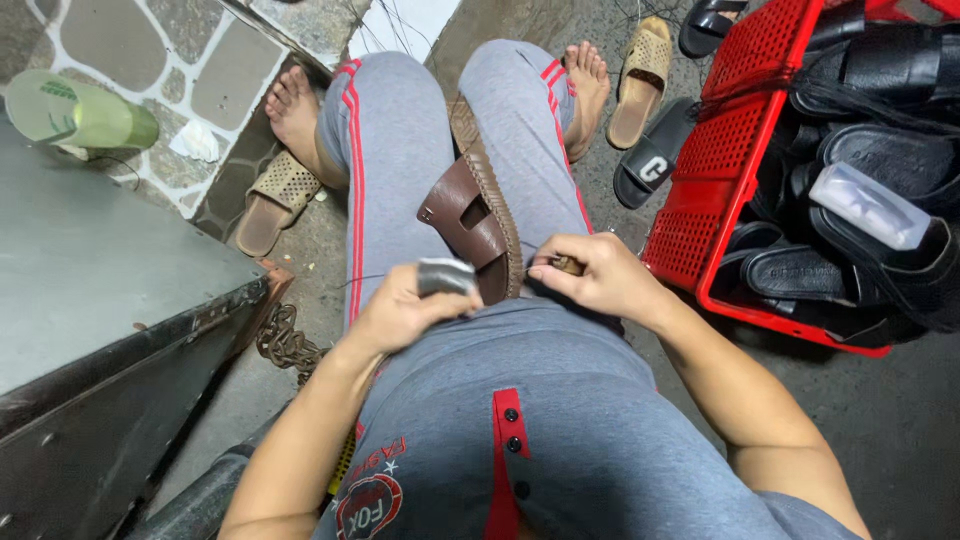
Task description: The person sits on the floor and sews a brown leather sandal using a needle and thread. They repeatedly push the needle through the sandal's sole and pull the thread to secure the stitching. A red basket containing other sandals is visible nearby.
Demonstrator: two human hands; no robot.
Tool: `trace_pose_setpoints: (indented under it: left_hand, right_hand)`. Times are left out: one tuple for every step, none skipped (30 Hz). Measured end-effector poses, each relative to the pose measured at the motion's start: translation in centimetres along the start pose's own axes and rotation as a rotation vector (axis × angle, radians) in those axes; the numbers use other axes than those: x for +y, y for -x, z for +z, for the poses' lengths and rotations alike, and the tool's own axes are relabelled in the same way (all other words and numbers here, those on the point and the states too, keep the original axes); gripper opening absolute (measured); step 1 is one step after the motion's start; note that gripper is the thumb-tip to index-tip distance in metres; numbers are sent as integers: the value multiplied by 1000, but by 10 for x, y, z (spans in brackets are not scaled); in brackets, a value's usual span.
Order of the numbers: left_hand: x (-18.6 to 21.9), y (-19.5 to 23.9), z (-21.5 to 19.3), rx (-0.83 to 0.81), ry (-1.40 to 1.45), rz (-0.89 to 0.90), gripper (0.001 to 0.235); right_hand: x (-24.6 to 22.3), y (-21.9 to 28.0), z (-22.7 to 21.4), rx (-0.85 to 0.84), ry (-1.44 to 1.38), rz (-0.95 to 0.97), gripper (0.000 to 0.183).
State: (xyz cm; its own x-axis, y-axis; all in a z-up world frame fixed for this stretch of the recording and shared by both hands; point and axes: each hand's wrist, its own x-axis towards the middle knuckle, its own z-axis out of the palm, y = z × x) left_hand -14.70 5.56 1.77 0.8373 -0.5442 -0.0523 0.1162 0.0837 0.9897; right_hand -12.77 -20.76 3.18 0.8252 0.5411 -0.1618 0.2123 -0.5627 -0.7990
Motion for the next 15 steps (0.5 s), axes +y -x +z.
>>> trace_pose_setpoints:
  left_hand:
    - [-5, -3, -2, 96, 265, 46, 5]
    - [-3, -10, -7, 103, 265, 48, 5]
    - [-1, -16, -11, 126, 598, 108, 6]
    - [0, -23, -16, 149, 931, 169, 10]
    - [1, -34, -21, 155, 938, 165, 10]
    - [2, -45, -26, 234, 973, 160, 17]
    - [2, -56, -31, 317, 1007, 154, 24]
    - [7, -72, -36, 325, 1015, 149, 24]
    - [11, -87, -42, 342, 987, 103, 21]
    - [16, -103, -49, 358, 957, 58, 20]
    - [14, -114, -50, 362, 963, 54, 20]
    - [12, -125, -50, 410, 934, 39, 15]
    - [10, -137, -50, 454, 905, 26, 13]
    - [8, -145, -51, 453, 910, 23, 13]
    - [5, -152, -52, 461, 899, 31, 15]
  right_hand:
    - [4, -4, -1, -29, -87, 69, 9]
    - [6, -6, -2, -34, -86, 65, 9]
    - [8, -6, -2, -78, -206, 188, 9]
    - [11, -6, -3, -122, -325, 313, 9]
    - [14, -7, -3, -129, -325, 320, 9]
    - [17, -8, -4, -165, -367, 340, 8]
    - [20, -9, -4, -202, -410, 362, 8]
    - [16, -10, -7, -211, -410, 371, 8]
    - [12, -12, -9, -224, -486, 421, 7]
    - [8, -14, -10, -237, -562, 471, 6]
    - [4, -16, -10, -241, -563, 478, 6]
    - [1, -17, -9, -253, -610, 505, 6]
    - [-2, -18, -10, -261, -657, 532, 7]
    - [-1, -19, -8, -261, -656, 539, 7]
    - [0, -19, -6, -261, -663, 536, 6]
